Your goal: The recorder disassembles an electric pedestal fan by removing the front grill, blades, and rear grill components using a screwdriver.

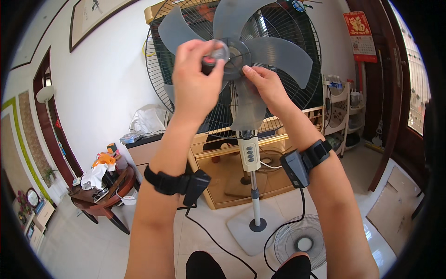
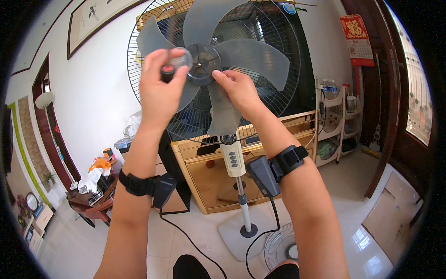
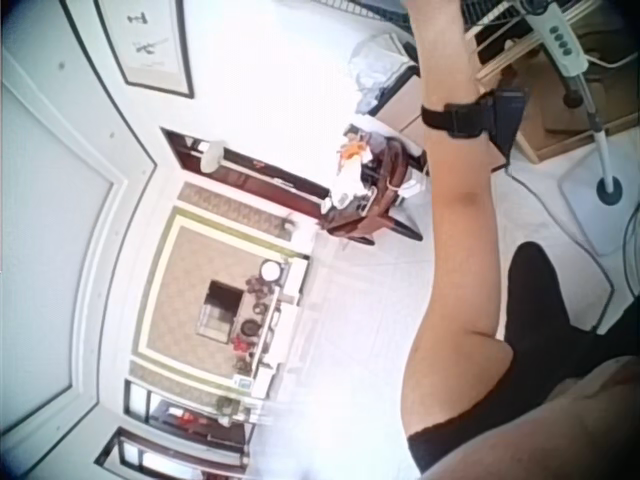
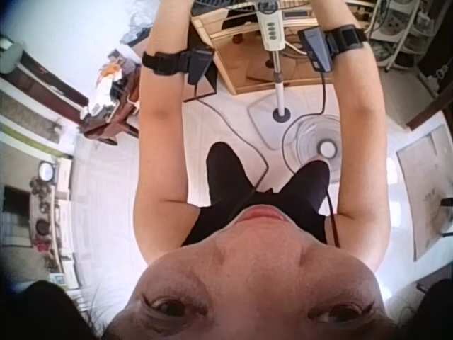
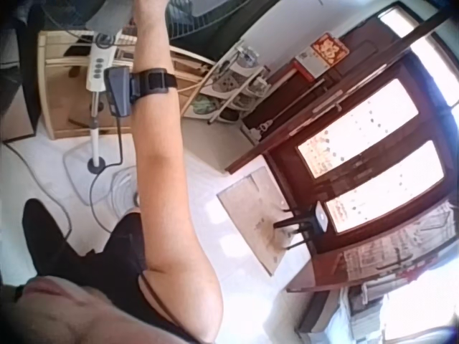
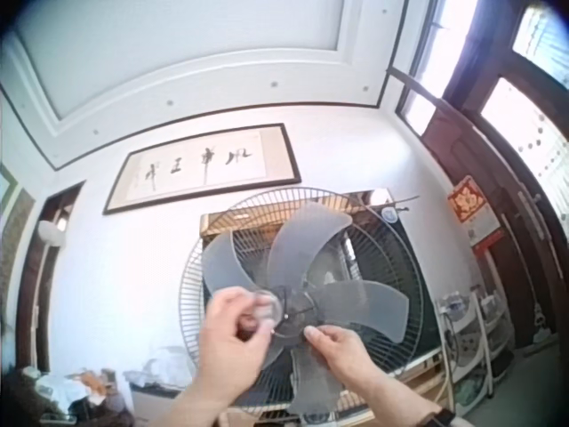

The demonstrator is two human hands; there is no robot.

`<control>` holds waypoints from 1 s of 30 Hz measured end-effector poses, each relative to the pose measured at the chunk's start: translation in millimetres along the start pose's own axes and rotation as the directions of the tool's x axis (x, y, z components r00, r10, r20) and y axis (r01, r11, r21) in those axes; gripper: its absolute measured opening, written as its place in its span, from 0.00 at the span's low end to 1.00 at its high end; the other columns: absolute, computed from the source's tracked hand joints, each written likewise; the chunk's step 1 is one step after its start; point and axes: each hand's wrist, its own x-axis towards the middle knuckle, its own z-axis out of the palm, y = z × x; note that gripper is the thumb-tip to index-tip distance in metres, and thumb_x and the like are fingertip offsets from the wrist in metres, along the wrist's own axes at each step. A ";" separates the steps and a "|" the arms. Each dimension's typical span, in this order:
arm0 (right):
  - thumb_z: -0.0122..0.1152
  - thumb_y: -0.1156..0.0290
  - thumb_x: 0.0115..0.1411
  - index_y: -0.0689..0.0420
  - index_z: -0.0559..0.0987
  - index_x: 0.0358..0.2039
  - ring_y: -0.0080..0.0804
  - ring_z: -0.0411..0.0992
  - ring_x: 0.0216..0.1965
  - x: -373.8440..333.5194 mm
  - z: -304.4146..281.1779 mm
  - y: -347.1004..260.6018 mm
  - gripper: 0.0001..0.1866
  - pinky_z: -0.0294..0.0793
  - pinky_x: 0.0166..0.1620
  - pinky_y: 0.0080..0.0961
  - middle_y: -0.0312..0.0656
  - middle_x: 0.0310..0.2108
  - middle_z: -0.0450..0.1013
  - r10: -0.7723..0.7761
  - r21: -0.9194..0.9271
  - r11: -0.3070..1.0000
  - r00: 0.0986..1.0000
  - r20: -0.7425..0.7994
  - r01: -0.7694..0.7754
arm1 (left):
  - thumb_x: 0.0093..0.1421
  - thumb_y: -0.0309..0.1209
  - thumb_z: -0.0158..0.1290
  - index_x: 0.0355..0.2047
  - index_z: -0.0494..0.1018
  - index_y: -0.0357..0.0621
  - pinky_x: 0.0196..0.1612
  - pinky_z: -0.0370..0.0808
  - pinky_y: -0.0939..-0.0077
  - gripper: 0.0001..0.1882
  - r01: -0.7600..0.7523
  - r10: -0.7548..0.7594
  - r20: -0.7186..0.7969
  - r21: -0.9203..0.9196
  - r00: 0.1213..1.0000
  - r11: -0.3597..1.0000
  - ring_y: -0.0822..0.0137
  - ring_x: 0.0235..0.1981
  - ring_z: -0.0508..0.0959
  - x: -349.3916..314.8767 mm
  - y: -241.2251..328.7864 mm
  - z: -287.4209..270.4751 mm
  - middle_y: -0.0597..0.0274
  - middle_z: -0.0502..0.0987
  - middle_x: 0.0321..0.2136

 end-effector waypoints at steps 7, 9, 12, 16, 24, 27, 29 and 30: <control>0.47 0.61 0.61 0.59 0.72 0.34 0.21 0.61 0.23 -24.7 -15.3 2.0 0.13 0.61 0.27 0.19 0.32 0.22 0.66 0.019 0.049 0.999 0.979 -0.201 -0.009 | 0.51 0.23 0.56 0.40 0.73 0.42 0.26 0.69 0.84 0.14 0.581 -0.559 0.173 -0.337 0.811 0.740 0.77 0.23 0.69 -41.9 3.5 -23.0 0.65 0.67 0.35; 0.44 0.68 0.61 0.58 0.71 0.37 0.16 0.61 0.25 -39.5 -30.5 20.2 0.09 0.62 0.28 0.18 0.31 0.25 0.66 -0.330 -0.453 0.873 0.904 -0.271 0.182 | 0.53 0.24 0.56 0.41 0.72 0.42 0.23 0.67 0.86 0.14 0.622 -0.586 0.222 -0.383 0.780 0.683 0.80 0.20 0.68 -53.0 6.7 -22.7 0.67 0.66 0.35; 0.46 0.72 0.58 0.58 0.72 0.33 0.20 0.65 0.25 -70.6 -33.0 16.3 0.06 0.64 0.28 0.19 0.33 0.23 0.68 -0.203 -0.341 0.934 0.941 -0.272 0.104 | 0.53 0.25 0.56 0.41 0.72 0.42 0.24 0.67 0.86 0.14 0.633 -0.566 0.287 -0.402 0.773 0.661 0.80 0.22 0.68 -63.5 12.5 -25.4 0.67 0.66 0.35; 0.47 0.77 0.58 0.58 0.77 0.36 0.14 0.66 0.27 -91.0 -20.9 -2.6 0.09 0.63 0.26 0.11 0.32 0.25 0.70 -0.015 0.020 1.000 0.972 -0.236 0.021 | 0.54 0.26 0.56 0.43 0.70 0.40 0.24 0.65 0.87 0.16 0.639 -0.525 0.365 -0.450 0.769 0.623 0.80 0.22 0.68 -71.6 18.1 -23.9 0.67 0.69 0.30; 0.51 0.68 0.61 0.56 0.75 0.45 0.17 0.67 0.33 -113.8 8.1 -28.8 0.13 0.69 0.35 0.17 0.33 0.37 0.70 -0.017 0.129 0.991 0.984 -0.177 0.040 | 0.52 0.24 0.58 0.45 0.67 0.38 0.29 0.69 0.88 0.19 0.621 -0.481 0.394 -0.479 0.784 0.620 0.81 0.26 0.70 -86.0 35.6 -4.3 0.66 0.72 0.30; 0.50 0.63 0.62 0.55 0.73 0.47 0.19 0.68 0.35 -109.0 22.7 -31.5 0.15 0.71 0.38 0.19 0.33 0.38 0.70 0.125 0.396 0.913 0.992 -0.034 -0.102 | 0.51 0.22 0.58 0.44 0.68 0.37 0.30 0.68 0.89 0.19 0.586 -0.455 0.390 -0.353 0.800 0.729 0.82 0.25 0.69 -85.0 43.6 -0.6 0.66 0.72 0.31; 0.49 0.61 0.63 0.54 0.72 0.48 0.20 0.68 0.36 -102.8 20.0 -26.7 0.16 0.72 0.38 0.20 0.33 0.38 0.70 0.119 0.417 0.901 0.993 0.025 -0.119 | 0.50 0.22 0.59 0.43 0.69 0.37 0.32 0.68 0.89 0.19 0.452 -0.328 0.378 -0.307 0.866 0.838 0.83 0.26 0.68 -81.1 46.6 2.2 0.66 0.71 0.35; 0.48 0.61 0.63 0.54 0.72 0.48 0.19 0.68 0.36 -98.8 20.7 -24.3 0.16 0.72 0.38 0.20 0.33 0.37 0.70 0.106 0.411 0.905 0.994 0.030 -0.109 | 0.49 0.21 0.59 0.43 0.70 0.38 0.33 0.68 0.87 0.20 0.469 -0.352 0.349 -0.344 0.868 0.814 0.82 0.27 0.69 -80.5 44.7 -0.7 0.65 0.69 0.38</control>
